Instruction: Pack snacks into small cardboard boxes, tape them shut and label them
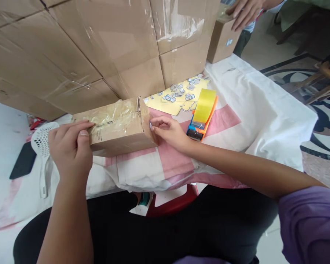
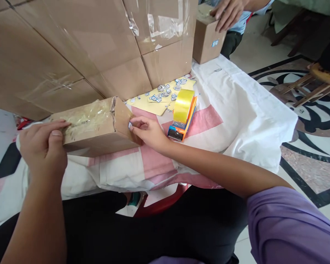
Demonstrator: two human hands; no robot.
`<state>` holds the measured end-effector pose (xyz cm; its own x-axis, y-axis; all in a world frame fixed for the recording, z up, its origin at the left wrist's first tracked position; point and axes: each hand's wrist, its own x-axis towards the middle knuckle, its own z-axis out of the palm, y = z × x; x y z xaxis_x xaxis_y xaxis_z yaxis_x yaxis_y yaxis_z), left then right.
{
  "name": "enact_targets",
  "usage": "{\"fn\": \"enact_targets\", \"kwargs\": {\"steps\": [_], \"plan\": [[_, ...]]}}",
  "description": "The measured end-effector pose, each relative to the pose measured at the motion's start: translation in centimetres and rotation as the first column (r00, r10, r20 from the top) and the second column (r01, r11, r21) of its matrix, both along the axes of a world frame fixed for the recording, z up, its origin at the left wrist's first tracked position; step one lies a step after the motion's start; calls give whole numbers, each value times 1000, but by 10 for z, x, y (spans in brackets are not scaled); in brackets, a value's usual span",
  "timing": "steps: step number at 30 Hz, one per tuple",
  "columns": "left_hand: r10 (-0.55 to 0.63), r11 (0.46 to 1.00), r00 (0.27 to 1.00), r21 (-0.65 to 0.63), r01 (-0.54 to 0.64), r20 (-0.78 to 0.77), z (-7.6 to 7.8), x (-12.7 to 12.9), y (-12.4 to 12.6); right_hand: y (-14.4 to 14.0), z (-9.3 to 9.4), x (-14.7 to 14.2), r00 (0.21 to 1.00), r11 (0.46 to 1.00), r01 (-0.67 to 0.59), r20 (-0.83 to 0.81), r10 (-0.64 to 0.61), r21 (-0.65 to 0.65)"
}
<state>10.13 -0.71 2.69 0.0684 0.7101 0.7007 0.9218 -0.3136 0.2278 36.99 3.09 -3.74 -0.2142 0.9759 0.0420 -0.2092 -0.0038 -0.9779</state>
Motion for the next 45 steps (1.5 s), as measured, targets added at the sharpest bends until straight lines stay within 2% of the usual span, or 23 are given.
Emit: {"fn": "enact_targets", "kwargs": {"steps": [4, 8, 10, 14, 17, 21, 23, 27, 31, 35, 42, 45], "plan": [[-7, 999, 997, -44, 3, -77, 2, -4, 1, -5, -8, 0, 998, 991, 60, 21, -63, 121], [18, 997, 994, -68, -25, -103, 3, -12, 2, 2, -4, 1, 986, 981, -155, 74, 147, 113], [29, 997, 997, -66, -34, -75, 4, -13, 2, 2, 1, 1, 978, 978, -192, 99, 184, 79], [40, 999, 999, -35, -41, -18, 5, -10, 1, -17, 2, -4, 992, 998, -44, 119, 38, 49], [37, 999, 999, -29, -37, -10, 4, -9, 1, -33, -3, -7, 985, 996, -30, 173, 16, 83], [66, 996, 998, -53, -66, 2, 3, -19, 3, -30, -6, -3, 922, 951, -268, 328, 207, 154], [68, 997, 997, -49, -66, 33, 2, -25, 3, -24, -6, -1, 892, 924, -346, 364, 269, 165], [76, 997, 993, -42, -72, 92, 1, -31, 1, -19, -9, -3, 908, 941, -311, 334, 251, 136], [87, 992, 988, -98, -74, 126, 1, -31, -3, -19, -14, -8, 877, 919, -379, 360, 319, 109], [93, 991, 983, -107, -77, 156, 1, -31, -2, -16, -14, -8, 863, 917, -391, 379, 334, 82], [119, 989, 980, -107, -102, 162, 1, -28, 2, -24, -12, -5, 900, 925, -344, 338, 274, 165], [106, 990, 983, -113, -89, 150, 1, -28, 3, -23, -13, -4, 884, 910, -388, 338, 323, 146]]}}
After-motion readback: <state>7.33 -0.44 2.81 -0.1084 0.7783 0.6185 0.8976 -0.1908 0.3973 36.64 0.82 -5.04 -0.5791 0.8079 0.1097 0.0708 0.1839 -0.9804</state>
